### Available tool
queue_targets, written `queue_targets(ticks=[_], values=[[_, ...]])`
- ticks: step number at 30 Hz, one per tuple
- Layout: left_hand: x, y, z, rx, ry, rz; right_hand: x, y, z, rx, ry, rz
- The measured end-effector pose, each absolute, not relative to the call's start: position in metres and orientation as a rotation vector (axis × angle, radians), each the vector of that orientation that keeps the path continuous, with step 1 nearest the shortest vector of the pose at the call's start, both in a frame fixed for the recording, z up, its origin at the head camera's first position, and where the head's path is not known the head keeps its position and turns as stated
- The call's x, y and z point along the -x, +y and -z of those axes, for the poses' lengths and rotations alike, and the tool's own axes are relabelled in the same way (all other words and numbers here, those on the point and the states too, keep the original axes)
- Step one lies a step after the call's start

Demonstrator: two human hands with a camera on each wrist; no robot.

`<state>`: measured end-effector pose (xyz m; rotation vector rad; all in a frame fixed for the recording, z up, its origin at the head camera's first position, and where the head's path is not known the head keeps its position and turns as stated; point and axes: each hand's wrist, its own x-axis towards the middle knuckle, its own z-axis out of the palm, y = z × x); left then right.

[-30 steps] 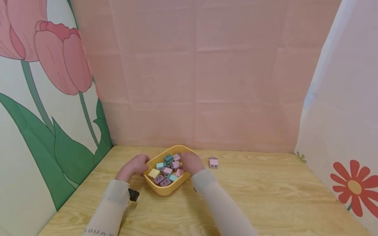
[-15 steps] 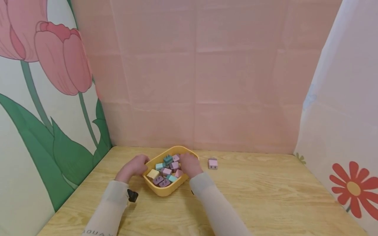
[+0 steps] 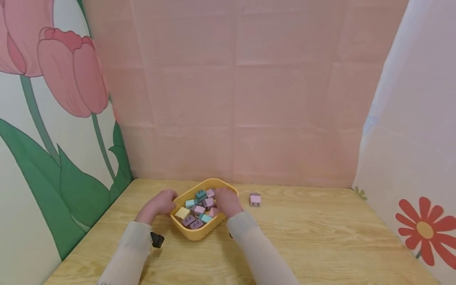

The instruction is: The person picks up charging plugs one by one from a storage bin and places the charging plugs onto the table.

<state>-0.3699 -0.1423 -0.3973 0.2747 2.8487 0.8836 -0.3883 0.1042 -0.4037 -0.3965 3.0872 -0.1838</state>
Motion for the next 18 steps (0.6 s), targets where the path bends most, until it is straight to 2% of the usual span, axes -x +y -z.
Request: queue_targets(ticks=[18], values=[[0.3675,-0.1495,0.3970,-0.287,2.859,-0.875,0.3869,0.1045,0.4037,0.544,3.202,0.204]])
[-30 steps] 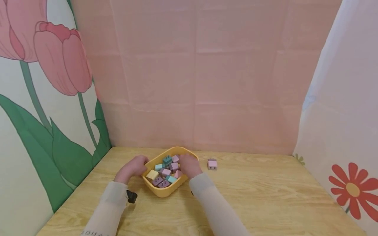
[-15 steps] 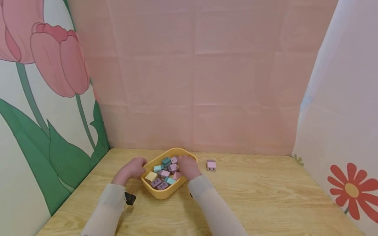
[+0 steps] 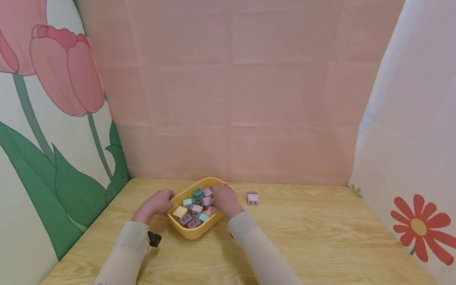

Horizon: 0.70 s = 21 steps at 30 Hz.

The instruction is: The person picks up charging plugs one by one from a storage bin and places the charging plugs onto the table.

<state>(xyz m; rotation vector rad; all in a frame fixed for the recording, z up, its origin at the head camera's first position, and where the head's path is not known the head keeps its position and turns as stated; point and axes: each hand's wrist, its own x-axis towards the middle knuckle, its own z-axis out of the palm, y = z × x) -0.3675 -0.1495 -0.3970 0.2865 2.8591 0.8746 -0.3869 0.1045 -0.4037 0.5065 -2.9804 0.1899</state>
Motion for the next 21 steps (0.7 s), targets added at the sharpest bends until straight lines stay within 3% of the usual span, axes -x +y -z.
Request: queue_targets(ticks=[21], values=[[0.368,-0.150,0.400,-0.298,2.859,-0.883,0.377,0.130,0.377,-0.530,-2.809,-0.392]])
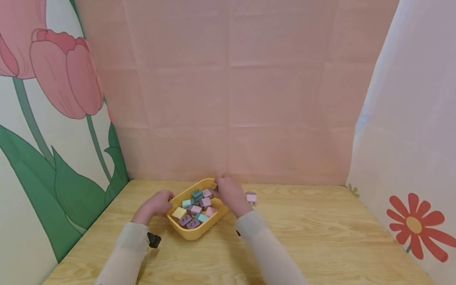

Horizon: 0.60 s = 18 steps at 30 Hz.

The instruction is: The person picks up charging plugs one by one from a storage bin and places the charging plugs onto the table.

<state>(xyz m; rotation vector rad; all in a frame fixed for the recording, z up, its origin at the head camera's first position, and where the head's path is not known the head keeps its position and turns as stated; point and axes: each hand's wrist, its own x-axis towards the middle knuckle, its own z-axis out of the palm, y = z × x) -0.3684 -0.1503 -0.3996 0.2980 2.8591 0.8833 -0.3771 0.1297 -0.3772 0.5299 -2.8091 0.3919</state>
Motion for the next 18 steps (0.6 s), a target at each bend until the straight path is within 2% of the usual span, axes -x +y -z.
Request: queue_targets(ticks=[18], values=[[0.365,-0.159,0.399,-0.299,2.873,-0.865,0.380,0.212,0.369,-0.262,-2.796,-0.650]])
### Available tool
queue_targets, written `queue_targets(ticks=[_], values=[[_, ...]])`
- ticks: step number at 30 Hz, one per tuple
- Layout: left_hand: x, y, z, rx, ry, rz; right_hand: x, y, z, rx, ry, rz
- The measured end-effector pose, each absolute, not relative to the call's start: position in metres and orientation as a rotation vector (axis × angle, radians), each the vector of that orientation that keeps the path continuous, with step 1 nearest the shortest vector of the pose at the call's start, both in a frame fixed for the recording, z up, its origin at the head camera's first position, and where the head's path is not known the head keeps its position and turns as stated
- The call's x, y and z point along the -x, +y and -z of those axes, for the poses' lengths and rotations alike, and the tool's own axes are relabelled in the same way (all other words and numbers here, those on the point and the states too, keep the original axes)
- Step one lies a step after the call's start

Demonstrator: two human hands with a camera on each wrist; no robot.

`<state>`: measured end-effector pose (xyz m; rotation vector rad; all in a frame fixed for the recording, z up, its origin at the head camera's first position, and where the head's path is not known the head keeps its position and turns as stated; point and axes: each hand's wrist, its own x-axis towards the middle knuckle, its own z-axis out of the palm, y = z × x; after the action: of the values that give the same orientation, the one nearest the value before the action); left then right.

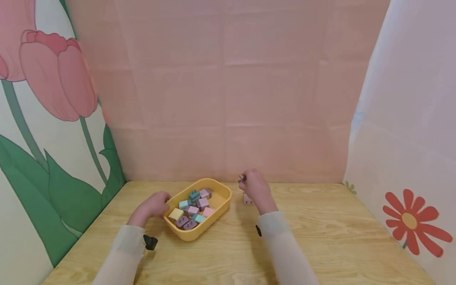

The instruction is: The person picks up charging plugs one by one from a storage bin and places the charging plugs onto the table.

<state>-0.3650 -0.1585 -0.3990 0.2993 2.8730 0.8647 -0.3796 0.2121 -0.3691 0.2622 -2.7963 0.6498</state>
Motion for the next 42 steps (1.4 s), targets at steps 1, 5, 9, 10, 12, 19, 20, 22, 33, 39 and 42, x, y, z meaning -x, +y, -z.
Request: queue_targets(ticks=[1,5,9,10,12,19,20,22,33,39,42], values=[[0.365,-0.160,0.400,-0.301,2.871,-0.867,0.380,0.216,0.370,-0.250,-2.797,-0.680],[0.362,-0.165,0.401,-0.295,2.857,-0.883,0.382,0.229,0.377,-0.192,-2.792,-0.753],[0.363,-0.165,0.404,-0.302,2.851,-0.910,0.384,0.245,0.382,-0.153,-2.788,-0.793],[0.364,-0.164,0.405,-0.311,2.849,-0.915,0.385,0.250,0.383,-0.147,-2.786,-0.797],[0.366,-0.161,0.406,-0.317,2.843,-0.935,0.385,0.258,0.383,-0.133,-2.784,-0.807],[0.366,-0.159,0.402,-0.300,2.832,-0.945,0.389,0.269,0.387,-0.077,-2.804,-0.798],[0.365,-0.159,0.401,-0.297,2.831,-0.942,0.390,0.270,0.388,-0.071,-2.803,-0.794],[0.365,-0.159,0.400,-0.286,2.823,-0.945,0.391,0.272,0.389,-0.061,-2.804,-0.789],[0.362,-0.159,0.398,-0.278,2.812,-0.932,0.392,0.284,0.395,0.047,-2.853,-0.781],[0.363,-0.158,0.399,-0.287,2.839,-0.888,0.394,0.288,0.400,0.098,-2.877,-0.795],[0.364,-0.158,0.400,-0.292,2.851,-0.875,0.395,0.290,0.403,0.125,-2.902,-0.807]])
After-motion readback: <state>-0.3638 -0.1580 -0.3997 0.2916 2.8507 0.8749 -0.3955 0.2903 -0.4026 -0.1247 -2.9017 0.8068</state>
